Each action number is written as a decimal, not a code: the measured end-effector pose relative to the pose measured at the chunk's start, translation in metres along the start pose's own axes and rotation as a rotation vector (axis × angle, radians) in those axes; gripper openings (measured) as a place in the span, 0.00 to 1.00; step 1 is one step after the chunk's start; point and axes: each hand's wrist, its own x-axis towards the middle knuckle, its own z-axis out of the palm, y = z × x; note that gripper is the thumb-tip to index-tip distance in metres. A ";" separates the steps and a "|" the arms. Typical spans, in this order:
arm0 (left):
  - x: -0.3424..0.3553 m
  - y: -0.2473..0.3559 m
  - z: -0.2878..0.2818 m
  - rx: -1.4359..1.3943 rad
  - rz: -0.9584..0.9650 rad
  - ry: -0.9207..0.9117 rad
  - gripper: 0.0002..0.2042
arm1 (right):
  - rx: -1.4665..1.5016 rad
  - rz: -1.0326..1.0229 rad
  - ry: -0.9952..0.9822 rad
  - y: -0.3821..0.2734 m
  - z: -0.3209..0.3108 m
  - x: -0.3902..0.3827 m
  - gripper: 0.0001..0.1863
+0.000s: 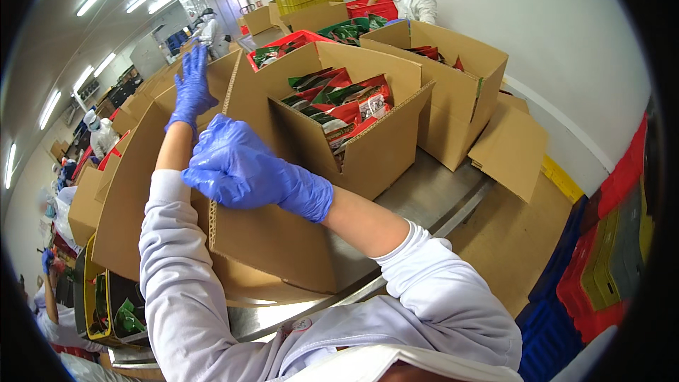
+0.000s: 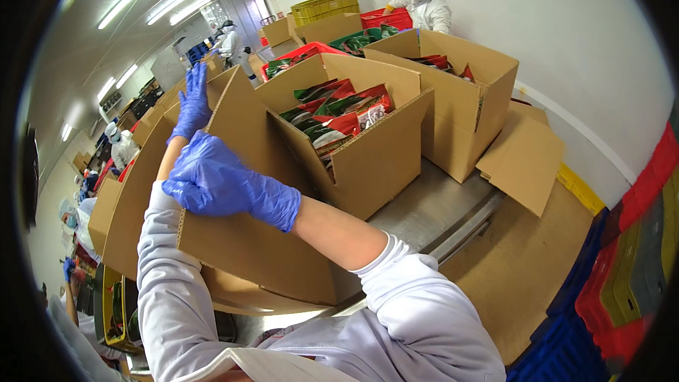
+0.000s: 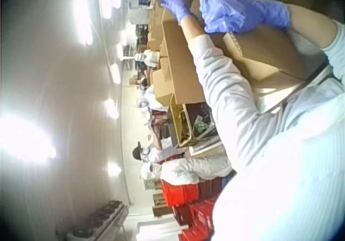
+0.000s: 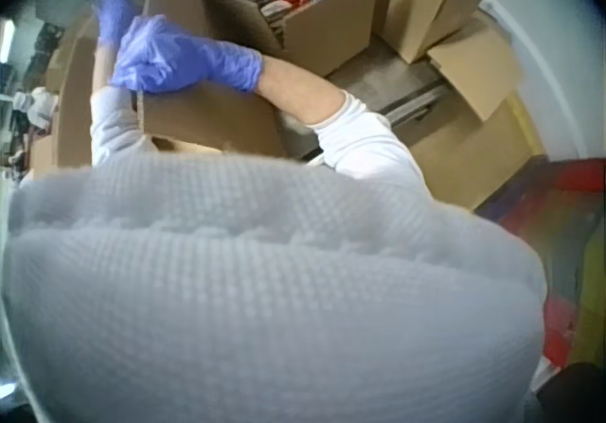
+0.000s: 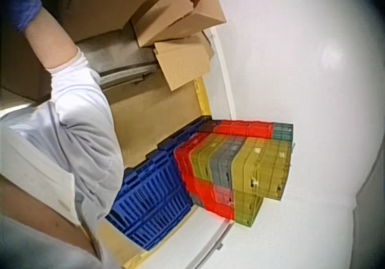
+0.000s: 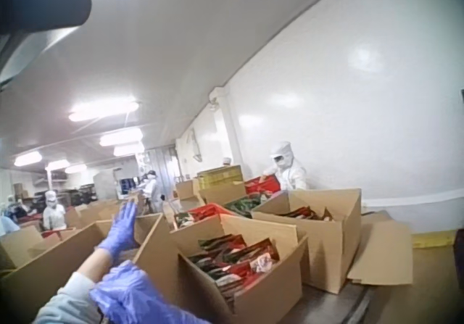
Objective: The person assembles cardboard boxes and packs red and green packaged food items from a yellow bin into the boxes. They fold the box flaps and move the filled boxes along the conveyor line.
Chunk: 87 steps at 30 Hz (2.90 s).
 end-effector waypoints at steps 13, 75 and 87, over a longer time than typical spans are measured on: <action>-0.040 0.012 -0.078 -0.006 0.055 -0.378 0.27 | -0.191 -0.012 -0.010 -0.004 0.005 0.005 0.14; -0.217 -0.033 -0.082 -0.093 -0.174 -0.651 0.31 | -0.144 0.312 -0.599 0.110 0.107 0.047 0.21; -0.202 -0.097 -0.110 0.765 -0.341 0.001 0.30 | 0.018 0.211 -0.555 0.108 0.171 0.000 0.38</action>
